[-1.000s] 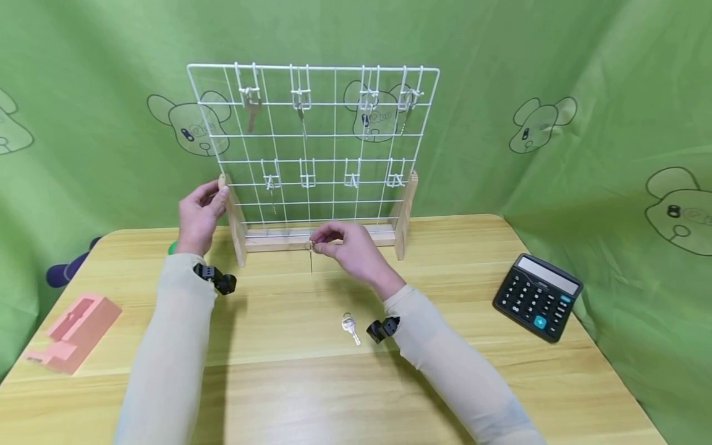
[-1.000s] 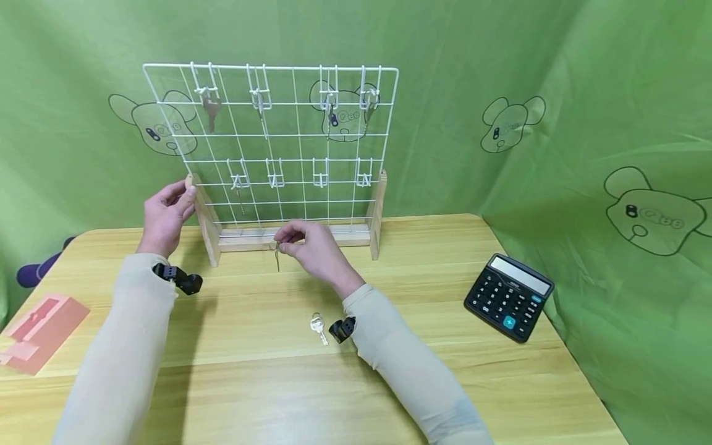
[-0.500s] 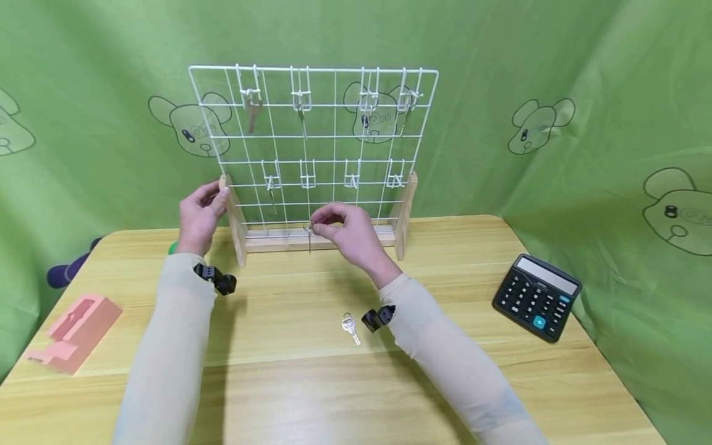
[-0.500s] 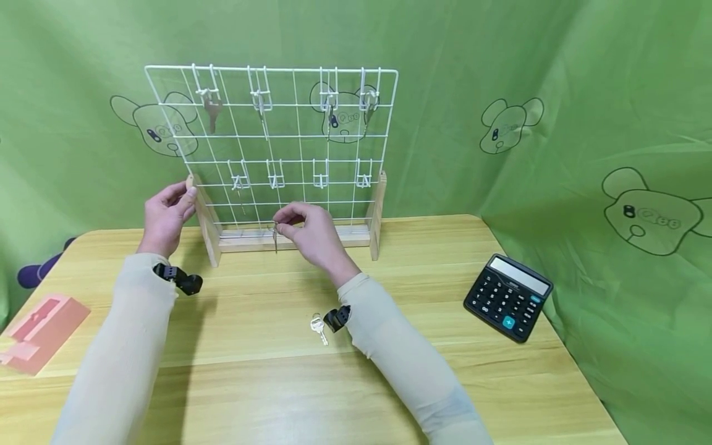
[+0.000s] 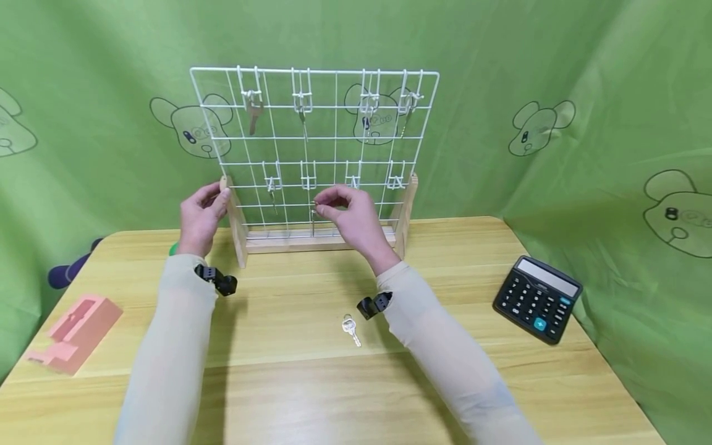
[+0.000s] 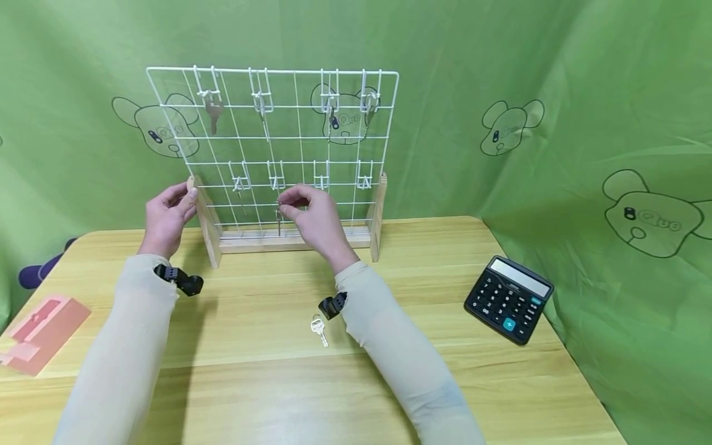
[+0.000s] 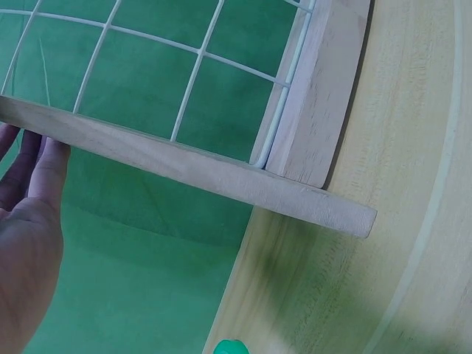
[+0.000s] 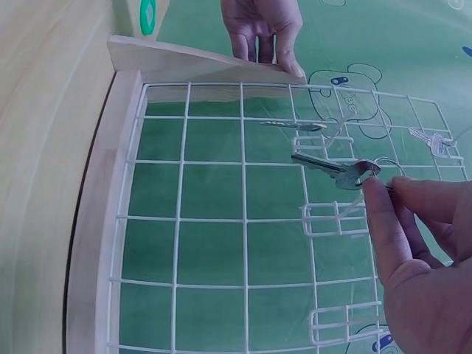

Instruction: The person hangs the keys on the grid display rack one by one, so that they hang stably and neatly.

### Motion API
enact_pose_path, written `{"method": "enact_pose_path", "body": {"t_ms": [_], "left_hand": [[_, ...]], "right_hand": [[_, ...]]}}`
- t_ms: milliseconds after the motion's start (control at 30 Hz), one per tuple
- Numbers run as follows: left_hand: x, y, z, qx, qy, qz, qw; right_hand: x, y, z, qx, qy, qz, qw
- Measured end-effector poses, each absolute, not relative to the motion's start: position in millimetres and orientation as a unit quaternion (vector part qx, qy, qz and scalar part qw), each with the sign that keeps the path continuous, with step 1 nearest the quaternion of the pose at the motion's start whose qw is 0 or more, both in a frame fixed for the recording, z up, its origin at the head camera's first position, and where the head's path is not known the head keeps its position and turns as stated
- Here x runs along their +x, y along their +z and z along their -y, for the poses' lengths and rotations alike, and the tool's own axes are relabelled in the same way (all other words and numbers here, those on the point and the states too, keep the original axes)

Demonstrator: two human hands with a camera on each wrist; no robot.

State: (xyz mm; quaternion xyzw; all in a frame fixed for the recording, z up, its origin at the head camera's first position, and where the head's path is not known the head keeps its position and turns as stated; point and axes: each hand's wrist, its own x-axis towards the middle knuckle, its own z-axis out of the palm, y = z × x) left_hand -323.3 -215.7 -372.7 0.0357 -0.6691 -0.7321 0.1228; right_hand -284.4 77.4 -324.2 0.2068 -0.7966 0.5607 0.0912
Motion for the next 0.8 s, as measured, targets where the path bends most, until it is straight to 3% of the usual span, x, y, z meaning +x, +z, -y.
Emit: {"method": "enact_pose_path", "body": {"t_ms": [800], "left_hand": [[-322.7, -373.9, 215.4, 0.027, -0.735, 0.664, 0.132]], "right_hand": [[-303.8, -316.2, -60.4, 0.164, 0.593, 0.780, 0.116]]}}
